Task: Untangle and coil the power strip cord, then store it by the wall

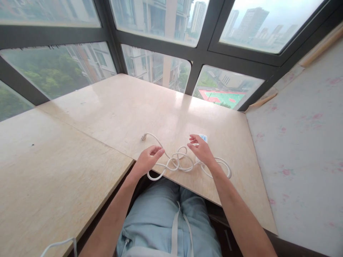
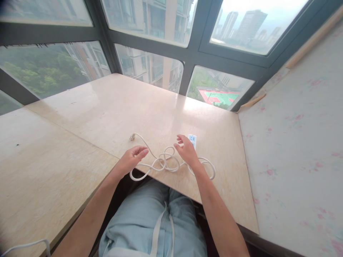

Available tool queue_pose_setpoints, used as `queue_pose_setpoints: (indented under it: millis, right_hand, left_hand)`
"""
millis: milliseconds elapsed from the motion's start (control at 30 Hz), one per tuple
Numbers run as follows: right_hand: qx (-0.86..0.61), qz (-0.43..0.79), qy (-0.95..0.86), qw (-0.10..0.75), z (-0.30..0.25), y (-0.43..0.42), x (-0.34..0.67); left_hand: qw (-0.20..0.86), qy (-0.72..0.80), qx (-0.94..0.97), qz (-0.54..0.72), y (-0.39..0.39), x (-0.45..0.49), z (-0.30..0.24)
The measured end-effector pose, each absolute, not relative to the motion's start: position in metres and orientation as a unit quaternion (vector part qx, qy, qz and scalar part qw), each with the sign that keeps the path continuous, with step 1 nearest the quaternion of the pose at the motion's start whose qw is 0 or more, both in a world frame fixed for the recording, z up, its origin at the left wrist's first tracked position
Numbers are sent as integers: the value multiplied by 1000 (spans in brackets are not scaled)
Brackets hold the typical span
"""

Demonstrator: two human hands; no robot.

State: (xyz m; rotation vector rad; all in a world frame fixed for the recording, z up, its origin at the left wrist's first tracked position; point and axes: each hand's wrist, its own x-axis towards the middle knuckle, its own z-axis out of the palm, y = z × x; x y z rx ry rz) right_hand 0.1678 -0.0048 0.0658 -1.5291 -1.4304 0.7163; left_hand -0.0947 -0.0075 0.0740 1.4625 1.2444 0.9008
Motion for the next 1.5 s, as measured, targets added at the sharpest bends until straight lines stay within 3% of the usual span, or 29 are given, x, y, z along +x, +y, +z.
queue_pose_setpoints:
  millis: [233,467,867,1033,1133,1233,1400,1500]
  right_hand:
    - [-556,432,-647,291,61,11,169]
    - [-562,439,-616,334,82,5,181]
    - [-575,292,-628,435,126,-18,201]
    - [-526,108,-761,363,155,-31,202]
    - [-507,75,-797,320,168,-39,202]
    - [-502,167,-810,251,172,-43,205]
    - [-533,489,-679,126,150,-37,213]
    - [-565,545,-611,108,132,-28,209]
  left_hand:
    - [323,522,768,180,-43,-71,76]
    - [242,524,800,166,-46,-75,69]
    - [143,527,810,214,-27,-84,71]
    - [109,512,814,253,-20,-84,64]
    - [100,498,817,272,-17,-82,56]
    - [83,494,819,280,-14,-81,47]
    - [53,487,824,284,-9,-79,34]
    - [28,491,825,279,-7,-78,31]
